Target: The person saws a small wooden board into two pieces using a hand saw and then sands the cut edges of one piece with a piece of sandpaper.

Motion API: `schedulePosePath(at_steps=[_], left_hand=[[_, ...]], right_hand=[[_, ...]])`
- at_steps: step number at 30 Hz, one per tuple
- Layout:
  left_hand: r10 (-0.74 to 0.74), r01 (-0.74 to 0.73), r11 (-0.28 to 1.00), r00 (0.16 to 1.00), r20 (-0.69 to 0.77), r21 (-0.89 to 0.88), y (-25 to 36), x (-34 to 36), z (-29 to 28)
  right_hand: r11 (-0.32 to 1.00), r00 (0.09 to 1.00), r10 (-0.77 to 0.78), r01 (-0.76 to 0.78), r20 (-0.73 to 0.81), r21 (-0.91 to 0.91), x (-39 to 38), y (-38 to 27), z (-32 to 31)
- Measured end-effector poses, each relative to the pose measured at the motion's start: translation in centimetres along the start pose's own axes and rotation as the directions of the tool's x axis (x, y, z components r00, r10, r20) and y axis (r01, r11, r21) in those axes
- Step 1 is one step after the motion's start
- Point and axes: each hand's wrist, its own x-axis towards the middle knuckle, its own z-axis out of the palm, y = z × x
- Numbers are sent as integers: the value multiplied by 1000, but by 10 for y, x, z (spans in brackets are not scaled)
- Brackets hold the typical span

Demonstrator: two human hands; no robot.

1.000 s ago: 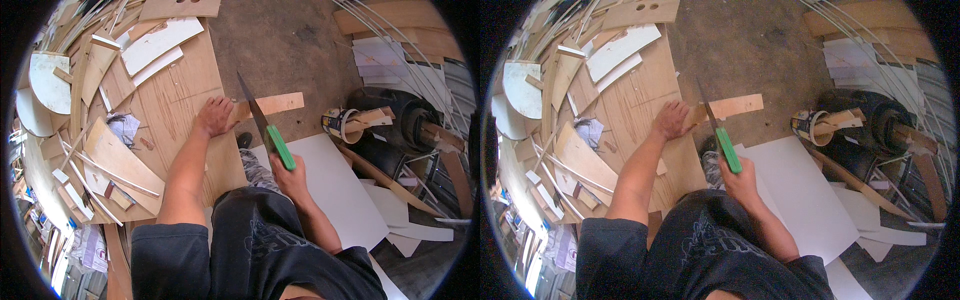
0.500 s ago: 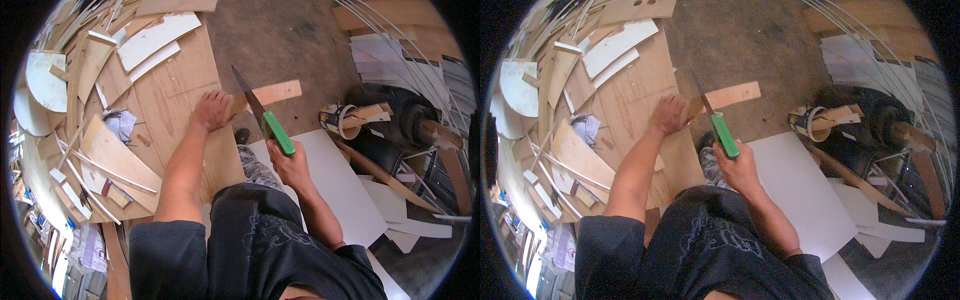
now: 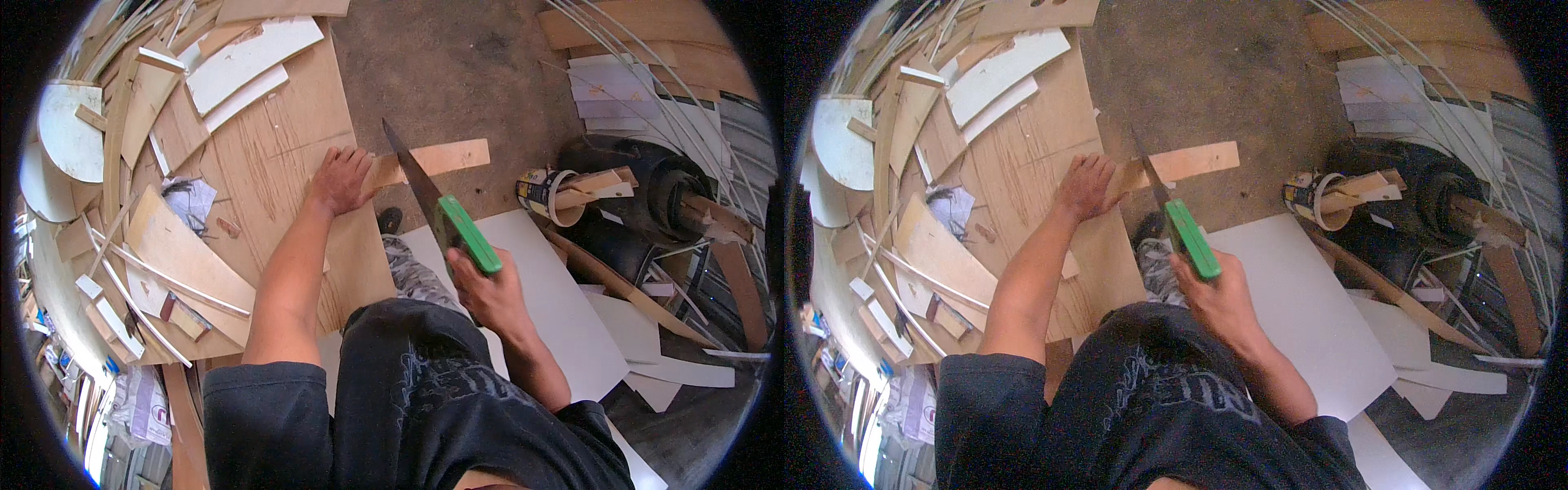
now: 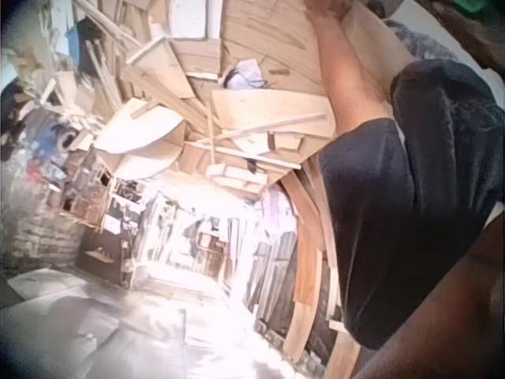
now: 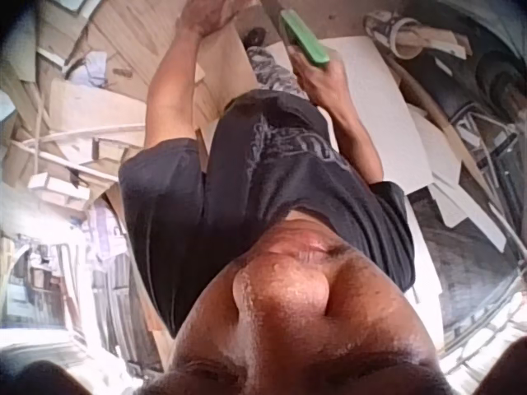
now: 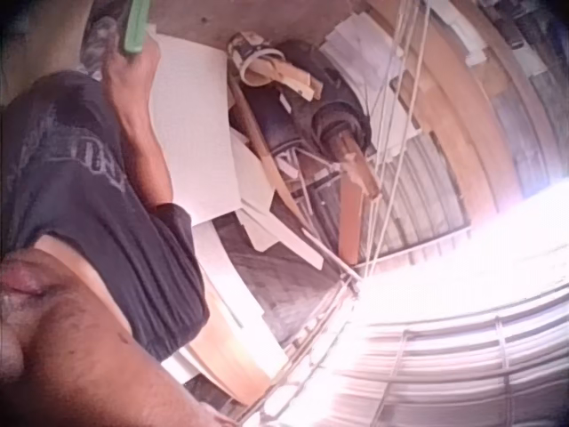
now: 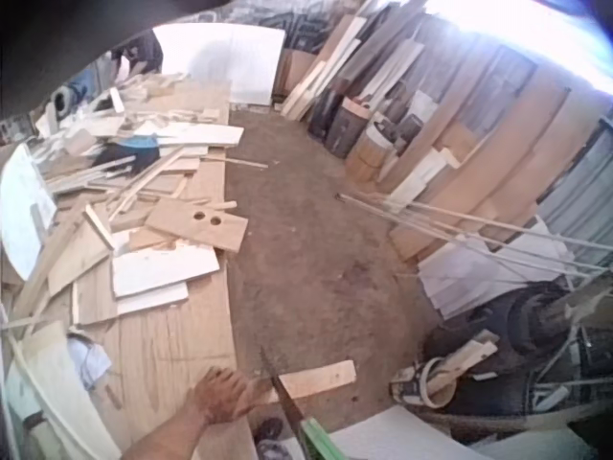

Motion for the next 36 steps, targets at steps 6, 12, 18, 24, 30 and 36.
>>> schedulePosePath(at_steps=[6,12,18,24,30,36], left_hand=[[14,-14,1000,1000,4,-25,4,2,-7],[20,-25,999,995,-101,-45,2,0,-6],[10,-14,999,994,-109,-33,3,-1,-1],[-83,83,997,994,-75,-6,9,1,0],[69,-69,997,998,4,32,15,-4,-15],[-65,65,998,998,-18,1,21,-6,-6]], right_hand=[[987,989,144,-142,-14,76,43,16,12],[1000,1000,-9,9,-20,-17,37,17,10],[993,994,107,-107,-1,58,11,6,0],[998,996,-44,46,73,-32,25,8,-3],[997,997,74,-74,0,31,-3,2,-4],[999,999,-43,43,-20,8,36,41,-1]])
